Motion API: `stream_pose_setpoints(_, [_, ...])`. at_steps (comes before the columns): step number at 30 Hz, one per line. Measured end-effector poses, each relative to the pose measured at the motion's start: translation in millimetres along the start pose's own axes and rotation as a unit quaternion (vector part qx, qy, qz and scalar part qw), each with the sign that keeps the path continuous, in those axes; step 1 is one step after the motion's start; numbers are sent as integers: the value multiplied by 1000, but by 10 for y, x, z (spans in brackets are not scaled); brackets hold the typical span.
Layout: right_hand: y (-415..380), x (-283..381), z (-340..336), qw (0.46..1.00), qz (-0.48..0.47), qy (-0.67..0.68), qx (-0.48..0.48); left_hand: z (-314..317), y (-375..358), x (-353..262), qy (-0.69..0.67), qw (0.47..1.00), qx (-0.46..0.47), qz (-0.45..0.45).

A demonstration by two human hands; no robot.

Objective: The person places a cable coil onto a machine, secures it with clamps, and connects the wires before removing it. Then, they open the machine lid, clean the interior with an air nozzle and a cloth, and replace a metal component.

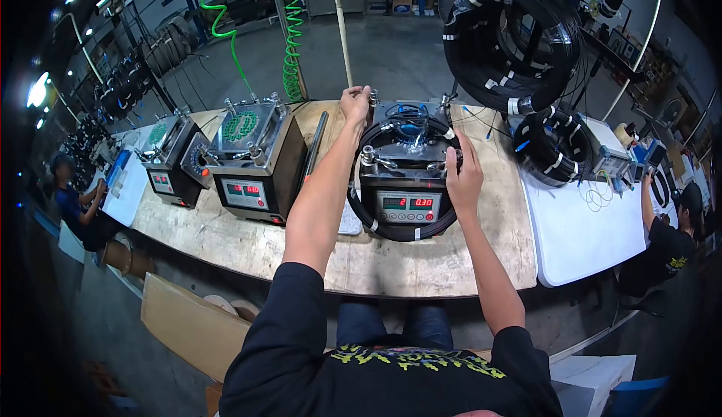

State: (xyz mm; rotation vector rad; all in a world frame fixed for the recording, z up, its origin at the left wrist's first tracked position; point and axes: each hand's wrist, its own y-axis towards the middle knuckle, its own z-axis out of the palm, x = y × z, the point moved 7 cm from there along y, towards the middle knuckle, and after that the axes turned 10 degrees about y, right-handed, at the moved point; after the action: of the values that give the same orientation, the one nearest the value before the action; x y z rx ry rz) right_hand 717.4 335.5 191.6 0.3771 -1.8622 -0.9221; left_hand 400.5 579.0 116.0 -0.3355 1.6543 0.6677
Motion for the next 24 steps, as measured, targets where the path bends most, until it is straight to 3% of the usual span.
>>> stream_pose_setpoints(3, [-115,50,-21,999,1,-50,9,39,-8,-69,-146,987,53,40])
stream_pose_setpoints(4, [-176,8,-19,998,0,-59,13,100,11,5,-215,973,79,-27])
stream_pose_setpoints(7, [-305,-28,-27,998,8,-68,-10,42,-77,-76,-162,980,81,-85])
stream_pose_setpoints(8, [-341,-24,-29,997,3,-71,-12,79,-28,-69,-124,992,25,-19])
stream_pose_setpoints(11, [-386,-30,-33,996,17,-81,-16,-8,-45,-154,66,995,31,65])
stream_pose_setpoints(15, [-403,-53,-30,997,13,-67,-25,-20,-164,-220,-163,985,53,-15])
stream_pose_setpoints(18, [-405,-37,-43,997,9,-72,-26,6,-77,-99,-158,986,-10,-44])
stream_pose_setpoints(21, [-398,-38,-48,997,5,-75,-27,-67,-157,-211,5,1000,1,-1])
stream_pose_setpoints(24, [-392,-27,-58,997,-1,-69,-28,-117,-221,-387,32,999,35,12])
